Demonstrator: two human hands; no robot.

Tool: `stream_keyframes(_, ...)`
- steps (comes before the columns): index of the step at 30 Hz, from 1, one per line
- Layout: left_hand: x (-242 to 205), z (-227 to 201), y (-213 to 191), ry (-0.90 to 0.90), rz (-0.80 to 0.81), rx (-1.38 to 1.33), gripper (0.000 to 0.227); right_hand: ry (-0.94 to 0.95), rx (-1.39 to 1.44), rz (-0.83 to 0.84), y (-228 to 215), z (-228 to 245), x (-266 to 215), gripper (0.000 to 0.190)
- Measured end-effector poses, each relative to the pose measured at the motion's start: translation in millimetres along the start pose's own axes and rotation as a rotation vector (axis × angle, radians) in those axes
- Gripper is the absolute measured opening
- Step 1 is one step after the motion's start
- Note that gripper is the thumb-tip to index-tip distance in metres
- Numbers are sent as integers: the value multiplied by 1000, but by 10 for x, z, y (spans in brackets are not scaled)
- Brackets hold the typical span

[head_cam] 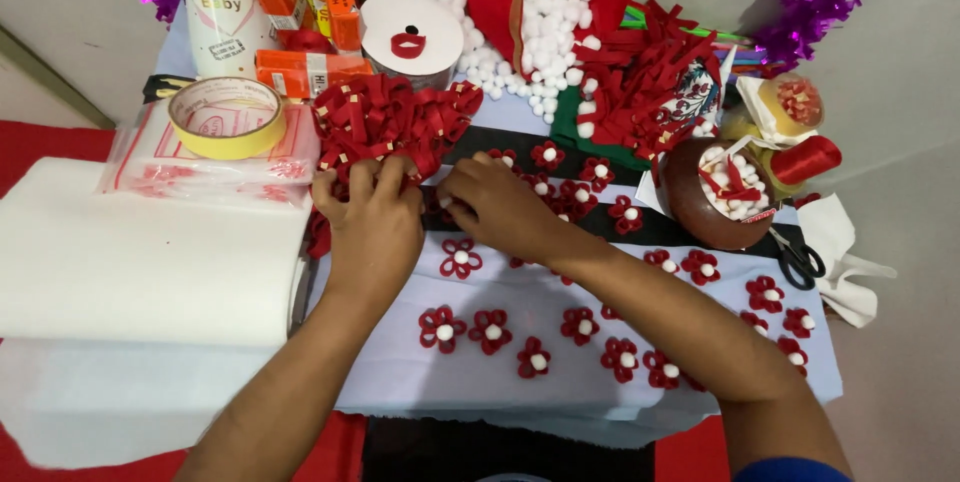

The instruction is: Arranging small red and white fabric flowers on a white surface to complete a decorative set.

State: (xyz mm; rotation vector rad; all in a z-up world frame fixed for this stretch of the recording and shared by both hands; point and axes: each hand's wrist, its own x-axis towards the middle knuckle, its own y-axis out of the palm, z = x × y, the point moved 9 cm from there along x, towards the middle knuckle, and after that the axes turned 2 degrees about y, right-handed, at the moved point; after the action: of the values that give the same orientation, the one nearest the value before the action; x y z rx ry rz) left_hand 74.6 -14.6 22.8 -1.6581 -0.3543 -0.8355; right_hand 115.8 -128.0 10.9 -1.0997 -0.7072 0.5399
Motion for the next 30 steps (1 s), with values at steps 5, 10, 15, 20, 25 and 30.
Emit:
stream_keyframes(5, -2, -6, -5, -3, 14, -13, 14, 0, 29, -36, -49, -56, -17, 11)
stream_keyframes(10, -8, -24, 20, 8, 33, -26, 13, 10, 48, -24, 11, -77, -34, 11)
stream_keyframes(15, -10, -25, 57, -13, 55, -72, 15, 22, 41, 16, 56, -95, -34, 12)
stream_keyframes(20, 0, 2, 36, -17, 15, -53, 17, 25, 65, -43, -136, -112, -54, 14)
stream_keyframes(25, 8, 7, -2, -17, 4, -15, 14, 12, 25, -77, -115, -219, -127, 7)
stream_keyframes(30, -5, -8, 50, -12, 39, -70, 14, 7, -25, -57, -84, -183, -152, 6)
